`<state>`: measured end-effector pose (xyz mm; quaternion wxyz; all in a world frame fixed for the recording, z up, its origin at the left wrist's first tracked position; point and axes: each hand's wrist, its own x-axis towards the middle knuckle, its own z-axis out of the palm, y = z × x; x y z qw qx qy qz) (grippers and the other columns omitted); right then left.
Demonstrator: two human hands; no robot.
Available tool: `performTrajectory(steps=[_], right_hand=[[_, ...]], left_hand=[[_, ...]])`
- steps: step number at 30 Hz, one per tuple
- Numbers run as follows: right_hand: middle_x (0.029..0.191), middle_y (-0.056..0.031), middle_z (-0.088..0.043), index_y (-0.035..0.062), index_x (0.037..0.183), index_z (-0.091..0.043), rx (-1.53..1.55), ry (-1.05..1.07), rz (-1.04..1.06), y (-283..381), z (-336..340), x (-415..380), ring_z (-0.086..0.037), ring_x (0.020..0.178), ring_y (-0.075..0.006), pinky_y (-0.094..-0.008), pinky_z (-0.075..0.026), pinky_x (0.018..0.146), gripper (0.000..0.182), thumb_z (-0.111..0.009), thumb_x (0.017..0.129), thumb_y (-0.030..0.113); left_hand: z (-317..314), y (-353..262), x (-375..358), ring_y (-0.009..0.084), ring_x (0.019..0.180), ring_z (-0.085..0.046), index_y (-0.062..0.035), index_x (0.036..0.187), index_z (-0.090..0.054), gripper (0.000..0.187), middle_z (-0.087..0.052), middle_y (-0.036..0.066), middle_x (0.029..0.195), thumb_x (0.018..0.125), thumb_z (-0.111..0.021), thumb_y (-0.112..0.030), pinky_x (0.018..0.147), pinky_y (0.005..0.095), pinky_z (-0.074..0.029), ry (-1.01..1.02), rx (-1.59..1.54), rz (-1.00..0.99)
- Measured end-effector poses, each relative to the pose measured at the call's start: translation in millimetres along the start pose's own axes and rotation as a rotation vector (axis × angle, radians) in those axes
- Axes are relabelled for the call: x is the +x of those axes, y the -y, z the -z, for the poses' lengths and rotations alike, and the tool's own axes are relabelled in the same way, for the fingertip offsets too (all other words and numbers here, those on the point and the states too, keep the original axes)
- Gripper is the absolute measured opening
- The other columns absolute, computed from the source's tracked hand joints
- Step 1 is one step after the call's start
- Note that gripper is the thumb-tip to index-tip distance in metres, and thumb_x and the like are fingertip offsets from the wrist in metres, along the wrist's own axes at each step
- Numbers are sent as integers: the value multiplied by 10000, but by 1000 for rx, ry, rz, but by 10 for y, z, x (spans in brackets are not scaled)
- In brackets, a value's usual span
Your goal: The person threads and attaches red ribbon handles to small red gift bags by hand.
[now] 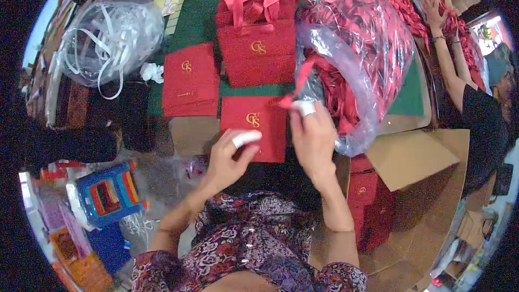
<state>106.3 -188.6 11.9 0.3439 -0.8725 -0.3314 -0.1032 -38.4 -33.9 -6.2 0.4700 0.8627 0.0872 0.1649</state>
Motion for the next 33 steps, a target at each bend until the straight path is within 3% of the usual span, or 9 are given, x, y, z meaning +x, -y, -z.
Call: performTrajectory(steps=[4,6,10,14,19,24,26,27,33], right_hand=[[939,-125,-602,63,1046,-645,156,261,180,336,-77,-129,-621,868,-338,-442,-526,731,233,-695,819,54],[937,-115,-593,63,1061,-634,146,299,226,358,-119,-169,-620,881,-330,-437,-530,748,272,-694,797,44],[933,-115,-590,59,1054,-624,260,368,235,372,-137,-171,-629,853,-328,-435,-534,731,257,-707,811,60],[920,-133,-640,40,1017,-651,418,477,62,373,-127,-193,-660,834,-332,-388,-528,730,186,-732,850,62],[959,-122,-683,10,1004,-662,547,368,-65,375,-113,-149,-697,907,-251,-327,-533,797,148,-711,866,33],[957,-119,-687,17,1007,-666,530,402,-84,306,-115,-128,-694,906,-261,-336,-527,804,155,-710,860,29],[962,-108,-691,24,1005,-668,517,405,-92,306,-86,-97,-689,890,-210,-295,-519,779,160,-719,854,35],[963,-63,-696,27,1016,-675,530,446,-177,344,-41,-76,-669,880,-142,-249,-508,773,152,-718,870,36],[1011,-14,-673,14,1153,-640,878,425,-465,234,-88,-151,-634,917,-95,-234,-507,838,253,-686,905,-8]], left_hand=[[-22,57,179,115,1043,-611,-21,1322,-549,337,-664,56,1093,994,-600,-81,919,274,-485,12,-485,341],[-30,92,271,101,899,-621,-5,1274,-533,331,-669,71,993,976,-642,-97,758,252,-512,-47,-649,332],[158,102,292,88,886,-614,-1,1201,-563,277,-645,42,966,947,-664,-50,775,234,-504,21,-736,438],[290,165,42,77,907,-604,-16,1105,-608,189,-640,25,975,926,-669,-13,791,224,-506,-181,-577,328],[229,179,-348,104,831,-555,-41,1068,-553,223,-552,28,932,885,-664,22,748,280,-490,-361,-590,456],[210,-24,-236,241,829,-589,-44,1100,-580,331,-574,121,936,807,-734,-26,751,349,-494,-339,53,276],[220,-47,-80,307,867,-607,-46,1161,-604,389,-615,166,1038,802,-753,-65,782,391,-501,-209,177,-36],[196,-94,4,345,911,-614,-49,1178,-631,399,-653,176,1063,809,-771,-113,806,419,-498,-145,186,-8],[24,-61,180,300,850,-670,-59,1023,-733,220,-720,128,911,808,-771,-87,761,378,-532,-58,101,40]])
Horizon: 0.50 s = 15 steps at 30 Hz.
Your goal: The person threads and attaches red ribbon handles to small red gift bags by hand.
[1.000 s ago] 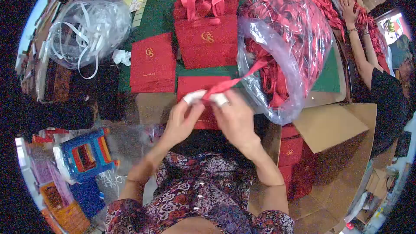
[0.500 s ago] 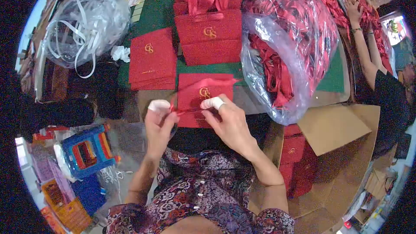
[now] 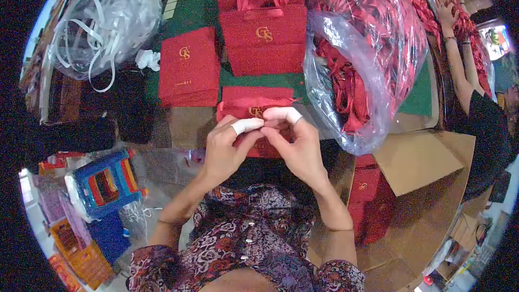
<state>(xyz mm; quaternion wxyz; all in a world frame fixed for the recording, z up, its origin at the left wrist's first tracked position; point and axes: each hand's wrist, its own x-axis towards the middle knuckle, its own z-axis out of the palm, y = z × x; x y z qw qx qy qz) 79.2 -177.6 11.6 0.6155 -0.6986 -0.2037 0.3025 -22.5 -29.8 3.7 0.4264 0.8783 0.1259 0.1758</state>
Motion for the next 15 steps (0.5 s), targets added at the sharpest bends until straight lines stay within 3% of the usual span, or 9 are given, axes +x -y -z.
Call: performTrajectory(steps=[4,9,12,15], right_hand=[[1045,-36,-671,7,1174,-629,332,-93,-21,-72,8,-22,-620,988,-104,-247,-491,900,271,-665,910,-38],[1020,-36,-672,20,1137,-646,299,-77,-44,-205,21,-19,-615,917,-97,-259,-499,850,196,-654,941,20],[998,-37,-671,23,1093,-632,258,-77,-40,-203,28,-10,-609,883,-93,-251,-493,793,131,-629,962,40],[988,-37,-659,33,1058,-611,301,-138,49,-198,59,7,-606,866,-93,-247,-485,759,79,-592,983,45]], left_hand=[[-38,-35,30,266,752,-694,-56,981,-746,153,-728,127,862,830,-759,-77,722,352,-541,-133,-97,66],[-128,-64,26,251,751,-701,-62,983,-746,162,-716,124,865,824,-769,-85,682,338,-544,-83,-186,100],[-149,-60,55,273,743,-697,-66,979,-741,158,-704,124,851,826,-768,-90,675,352,-545,-85,-129,1],[-118,15,155,335,891,-648,-34,1017,-711,176,-679,149,958,852,-726,-94,767,411,-526,-30,-63,-77]])
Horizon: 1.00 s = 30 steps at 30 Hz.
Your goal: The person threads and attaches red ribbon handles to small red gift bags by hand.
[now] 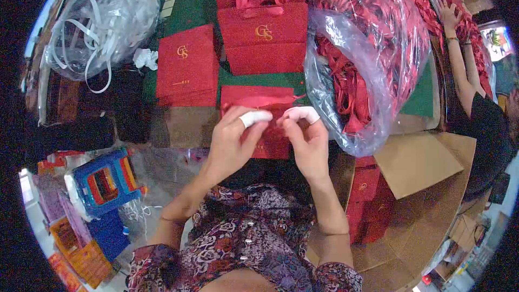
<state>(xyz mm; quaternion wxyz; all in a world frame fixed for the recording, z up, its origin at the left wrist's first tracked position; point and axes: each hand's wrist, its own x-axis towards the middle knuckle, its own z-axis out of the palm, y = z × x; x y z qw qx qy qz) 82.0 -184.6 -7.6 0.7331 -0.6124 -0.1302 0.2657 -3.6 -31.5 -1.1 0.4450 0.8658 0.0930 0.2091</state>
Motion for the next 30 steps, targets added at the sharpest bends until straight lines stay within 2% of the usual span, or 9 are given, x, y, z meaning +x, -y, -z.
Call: performTrajectory(steps=[2,5,8,11,16,20,23,24,30], right_hand=[[987,-37,-643,41,1056,-598,-40,-49,21,-9,48,12,-605,856,-95,-246,-485,756,73,-560,993,38],[998,-23,-636,34,1069,-619,-102,-63,16,-5,37,25,-599,867,-86,-244,-484,772,94,-562,995,44],[990,-14,-651,18,1062,-647,-222,-71,48,11,-9,42,-591,884,-72,-242,-479,793,102,-585,987,49],[970,-9,-670,3,1032,-673,-367,-74,92,-14,5,79,-586,906,-56,-239,-475,808,99,-616,975,61],[957,-7,-692,-2,1002,-685,-542,-56,68,4,26,108,-600,901,-59,-239,-486,801,95,-661,952,76],[940,3,-694,6,1011,-694,-558,-108,16,-53,-12,167,-601,831,-55,-220,-490,752,98,-686,929,60],[902,-3,-687,5,1005,-699,-647,-130,140,-53,-44,232,-591,791,-44,-213,-483,712,102,-695,918,58],[879,-9,-680,6,999,-701,-726,-141,240,-46,-56,251,-584,766,-40,-214,-477,690,101,-698,914,61],[851,-36,-678,4,979,-705,-835,-135,244,-30,-76,325,-571,688,-73,-250,-466,634,100,-708,902,69]], left_hand=[[-4,80,96,350,952,-593,6,1017,-700,223,-641,153,1058,823,-726,-102,839,429,-493,-12,193,-93],[-13,152,179,332,908,-572,-4,1029,-706,254,-625,142,1044,801,-733,-115,792,414,-484,-53,341,-154],[12,213,172,326,889,-590,-56,1095,-699,264,-637,118,945,840,-713,-124,775,426,-477,5,444,-112],[104,238,108,329,827,-622,-63,957,-675,144,-625,115,866,829,-709,-120,701,450,-488,25,556,-22],[308,150,-15,377,802,-627,-31,912,-629,157,-616,162,863,822,-707,-134,635,484,-496,99,532,159],[271,29,97,399,891,-611,-11,1021,-623,260,-589,200,1039,817,-720,-140,750,474,-516,28,481,140],[108,139,262,350,1005,-563,9,1140,-642,364,-599,152,1105,816,-724,-135,857,449,-479,49,408,-93],[50,175,292,350,1005,-563,9,1140,-642,364,-599,152,1105,816,-724,-135,857,449,-479,48,407,-92],[-98,255,350,311,1029,-534,-16,1136,-660,361,-598,121,1081,804,-727,-141,865,431,-438,85,575,-127]])
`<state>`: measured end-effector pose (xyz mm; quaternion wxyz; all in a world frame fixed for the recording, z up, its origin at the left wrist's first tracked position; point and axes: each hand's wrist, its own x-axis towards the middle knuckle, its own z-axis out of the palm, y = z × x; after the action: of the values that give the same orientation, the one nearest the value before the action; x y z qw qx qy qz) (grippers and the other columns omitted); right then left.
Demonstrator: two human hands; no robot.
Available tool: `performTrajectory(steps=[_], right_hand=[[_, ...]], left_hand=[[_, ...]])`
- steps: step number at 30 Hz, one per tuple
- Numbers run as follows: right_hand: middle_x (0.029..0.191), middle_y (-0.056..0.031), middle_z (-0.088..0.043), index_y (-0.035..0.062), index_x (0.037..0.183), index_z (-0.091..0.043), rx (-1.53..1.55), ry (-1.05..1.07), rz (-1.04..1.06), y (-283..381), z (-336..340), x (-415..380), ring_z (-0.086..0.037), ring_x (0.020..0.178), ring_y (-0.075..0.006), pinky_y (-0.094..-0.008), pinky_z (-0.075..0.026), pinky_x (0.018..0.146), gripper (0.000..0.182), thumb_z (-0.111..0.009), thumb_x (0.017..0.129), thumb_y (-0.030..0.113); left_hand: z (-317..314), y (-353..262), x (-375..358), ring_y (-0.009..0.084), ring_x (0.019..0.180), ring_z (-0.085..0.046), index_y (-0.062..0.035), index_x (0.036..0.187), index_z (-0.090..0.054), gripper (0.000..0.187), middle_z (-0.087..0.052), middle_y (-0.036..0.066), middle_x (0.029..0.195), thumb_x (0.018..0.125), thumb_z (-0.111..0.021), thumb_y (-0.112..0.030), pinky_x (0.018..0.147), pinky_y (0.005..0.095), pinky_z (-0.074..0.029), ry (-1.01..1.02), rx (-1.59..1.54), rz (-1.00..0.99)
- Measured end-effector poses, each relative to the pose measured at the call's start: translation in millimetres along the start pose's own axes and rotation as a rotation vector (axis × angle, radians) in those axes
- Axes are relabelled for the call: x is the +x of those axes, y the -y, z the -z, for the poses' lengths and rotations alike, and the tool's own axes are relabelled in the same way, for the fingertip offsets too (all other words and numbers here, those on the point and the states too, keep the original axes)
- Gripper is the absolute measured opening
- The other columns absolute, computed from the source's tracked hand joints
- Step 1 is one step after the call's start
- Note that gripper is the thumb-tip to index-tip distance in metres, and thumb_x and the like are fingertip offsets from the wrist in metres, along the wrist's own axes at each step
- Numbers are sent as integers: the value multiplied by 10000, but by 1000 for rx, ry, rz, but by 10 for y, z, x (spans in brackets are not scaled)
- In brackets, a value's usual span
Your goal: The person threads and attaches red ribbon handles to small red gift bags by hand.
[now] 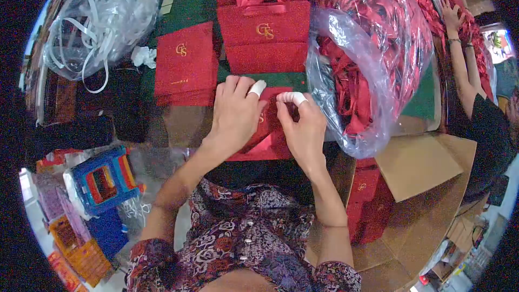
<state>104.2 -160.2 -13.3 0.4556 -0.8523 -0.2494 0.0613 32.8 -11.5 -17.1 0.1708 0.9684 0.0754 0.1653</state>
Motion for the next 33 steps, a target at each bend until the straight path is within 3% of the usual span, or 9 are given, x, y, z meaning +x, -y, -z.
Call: performTrajectory(steps=[16,18,22,28,31,33], right_hand=[[778,-29,-700,-10,911,-678,71,124,-105,71,98,125,-625,710,-60,-242,-508,661,85,-701,853,46],[764,-22,-697,-9,889,-678,72,168,-117,70,111,151,-629,712,-61,-241,-508,663,78,-701,853,57],[772,-13,-695,-2,906,-679,171,179,-190,60,72,172,-628,710,-62,-237,-506,670,77,-701,863,57],[845,-58,-719,-7,995,-675,150,2,-72,164,-35,65,-657,742,-102,-256,-520,702,144,-727,868,36],[866,-86,-695,10,1032,-697,-80,-36,156,133,10,48,-660,751,-152,-290,-510,690,194,-748,847,39],[860,-88,-682,11,1010,-707,-32,-14,116,172,134,79,-652,741,-162,-296,-501,676,168,-744,849,39]], left_hand=[[78,-58,-17,300,953,-546,-61,1044,-644,257,-622,106,963,802,-715,-112,871,450,-368,-66,-86,11],[112,-83,-5,293,939,-557,-28,962,-653,186,-653,109,929,806,-694,-121,892,461,-368,-71,-108,17],[121,-68,-1,293,924,-564,-41,979,-646,176,-662,107,900,814,-683,-91,895,459,-365,-73,-194,32],[178,-9,16,289,921,-566,-60,993,-628,195,-674,107,924,809,-691,-63,872,445,-364,-3,-294,69],[157,-26,1,282,930,-566,-56,970,-638,189,-667,91,929,794,-705,-63,865,434,-367,10,-285,17],[192,-40,2,280,933,-563,-50,952,-638,159,-666,91,931,806,-696,-70,870,432,-368,18,-290,2]])
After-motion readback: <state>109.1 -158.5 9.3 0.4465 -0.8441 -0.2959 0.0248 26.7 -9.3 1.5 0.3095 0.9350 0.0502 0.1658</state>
